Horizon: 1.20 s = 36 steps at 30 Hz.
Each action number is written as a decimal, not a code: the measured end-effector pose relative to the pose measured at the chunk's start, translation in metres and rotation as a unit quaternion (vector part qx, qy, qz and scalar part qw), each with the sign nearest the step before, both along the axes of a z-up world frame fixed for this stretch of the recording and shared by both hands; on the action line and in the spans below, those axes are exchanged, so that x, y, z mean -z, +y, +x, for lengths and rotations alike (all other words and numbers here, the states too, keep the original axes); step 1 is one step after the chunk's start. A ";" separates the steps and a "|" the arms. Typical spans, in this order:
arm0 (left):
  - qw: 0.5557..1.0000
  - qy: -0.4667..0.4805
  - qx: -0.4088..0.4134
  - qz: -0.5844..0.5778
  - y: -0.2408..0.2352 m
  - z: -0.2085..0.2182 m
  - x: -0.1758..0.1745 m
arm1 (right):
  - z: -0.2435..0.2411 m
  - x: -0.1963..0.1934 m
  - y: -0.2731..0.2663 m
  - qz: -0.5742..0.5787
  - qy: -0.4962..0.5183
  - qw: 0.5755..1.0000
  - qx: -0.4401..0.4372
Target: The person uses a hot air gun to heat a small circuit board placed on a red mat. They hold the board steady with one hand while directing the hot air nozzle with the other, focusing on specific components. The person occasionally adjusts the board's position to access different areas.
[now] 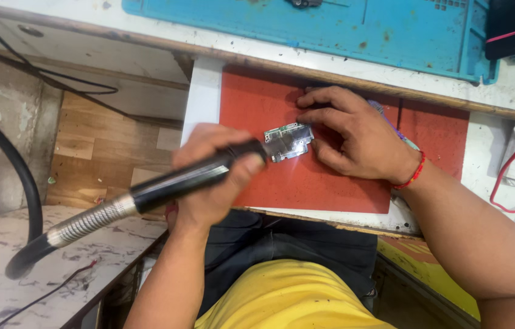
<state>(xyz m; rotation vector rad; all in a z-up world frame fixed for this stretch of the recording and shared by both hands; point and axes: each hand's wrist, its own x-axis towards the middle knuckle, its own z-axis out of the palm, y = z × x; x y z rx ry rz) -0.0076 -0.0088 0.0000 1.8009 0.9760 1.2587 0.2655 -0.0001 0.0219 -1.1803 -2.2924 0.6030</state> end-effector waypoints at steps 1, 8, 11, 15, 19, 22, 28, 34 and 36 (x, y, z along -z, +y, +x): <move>0.999 -0.001 0.040 0.025 0.000 0.001 0.002 | 0.000 0.000 0.000 0.001 -0.003 1.000 -0.003; 0.998 -0.013 -0.037 -0.040 -0.002 -0.001 0.003 | 0.000 -0.001 0.000 -0.020 -0.002 0.999 0.029; 0.999 -0.019 -0.041 -0.004 -0.004 0.001 0.003 | -0.002 -0.001 -0.001 -0.004 0.001 1.000 0.016; 1.000 -0.002 -0.009 -0.004 -0.004 -0.003 0.006 | 0.002 0.002 -0.003 -0.003 -0.003 1.000 0.021; 0.999 -0.018 -0.034 -0.020 -0.010 -0.002 0.011 | 0.005 0.003 -0.004 0.000 -0.003 1.000 0.006; 0.999 -0.013 -0.029 -0.027 -0.008 -0.004 0.010 | 0.005 0.004 -0.005 0.008 0.007 1.000 0.000; 0.988 -0.069 -0.095 -0.099 -0.008 0.002 0.003 | 0.004 0.002 -0.004 0.004 0.013 1.000 0.011; 0.995 0.003 -0.090 -0.049 -0.004 0.002 -0.001 | -0.001 -0.002 -0.003 -0.013 0.015 0.999 0.030; 1.000 -0.014 0.001 -0.003 -0.001 0.001 -0.001 | -0.002 0.000 -0.002 -0.003 0.006 1.000 0.026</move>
